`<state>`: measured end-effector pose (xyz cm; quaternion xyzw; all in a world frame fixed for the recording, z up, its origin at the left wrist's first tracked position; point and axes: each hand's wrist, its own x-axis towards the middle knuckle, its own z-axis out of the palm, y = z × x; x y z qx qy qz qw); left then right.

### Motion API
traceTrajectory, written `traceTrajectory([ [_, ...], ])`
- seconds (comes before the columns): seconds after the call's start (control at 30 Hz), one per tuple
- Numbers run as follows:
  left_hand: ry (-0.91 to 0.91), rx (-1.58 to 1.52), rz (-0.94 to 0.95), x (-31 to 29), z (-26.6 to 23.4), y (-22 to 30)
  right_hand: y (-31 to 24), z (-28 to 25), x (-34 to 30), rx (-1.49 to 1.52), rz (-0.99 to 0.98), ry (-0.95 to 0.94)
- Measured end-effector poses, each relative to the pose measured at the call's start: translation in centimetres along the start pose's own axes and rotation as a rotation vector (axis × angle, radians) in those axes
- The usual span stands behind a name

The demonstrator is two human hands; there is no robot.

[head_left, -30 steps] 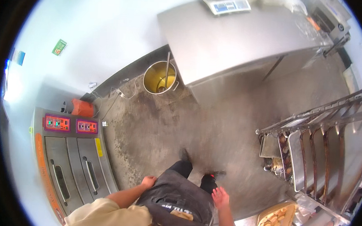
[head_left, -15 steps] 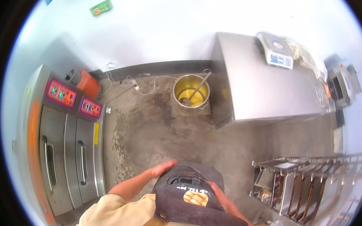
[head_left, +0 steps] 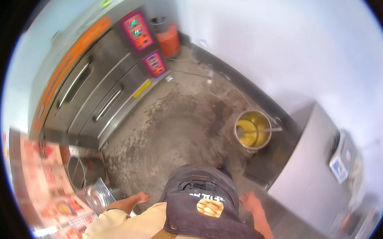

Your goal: The person transfers round baked pastries from metal baking trays into a woven basket using tongs. The person then places empty baking trays onto a rolling rack. The person also handles a plastic container with a white powder.

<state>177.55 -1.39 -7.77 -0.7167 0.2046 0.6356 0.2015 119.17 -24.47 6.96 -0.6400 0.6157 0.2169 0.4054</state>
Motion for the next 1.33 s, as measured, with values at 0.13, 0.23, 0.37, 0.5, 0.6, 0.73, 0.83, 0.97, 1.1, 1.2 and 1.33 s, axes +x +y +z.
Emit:
traceTrajectory([
  [0.13,0.158,-0.452,0.075,-0.4,9.3,5.6,-5.5,-11.9,7.3,0.105,-0.289,0.187],
  [0.23,0.228,-0.587,0.239,-0.1,15.6,12.4,-11.6,-18.7,11.0,0.186,-0.573,0.304],
  [0.37,0.369,-0.895,0.163,-0.4,22.3,16.5,-17.9,-19.5,15.7,0.320,-0.905,0.068],
  [0.5,0.394,-1.239,0.020,-1.1,26.4,14.5,-14.7,-13.3,18.0,0.195,-0.858,-0.711],
  [0.6,0.291,-1.372,0.008,-0.5,28.3,11.6,-11.7,-10.6,21.8,-0.129,-0.530,-0.695],
  [0.73,0.686,-0.867,0.241,0.4,29.4,7.0,-13.8,-10.3,27.3,-0.244,-0.188,-0.575],
  [0.83,0.705,-1.301,0.152,0.2,28.0,3.1,-19.4,-8.5,29.2,-0.247,-0.111,-0.526],
  [0.97,0.448,-1.979,-0.075,-0.5,23.5,-3.1,-29.9,-3.3,29.8,-0.183,-0.161,-0.536],
  [1.1,0.501,-2.151,-0.170,-0.7,21.7,-8.6,-40.1,3.8,28.8,0.007,-0.301,-0.630],
  [1.2,0.549,-2.292,-0.179,-0.6,21.5,-9.8,-46.8,7.4,28.7,-0.321,-0.589,-0.550],
  [1.33,0.518,-2.257,-0.145,-0.6,20.1,-12.7,-52.3,9.5,30.4,-0.339,-0.444,-0.587],
])
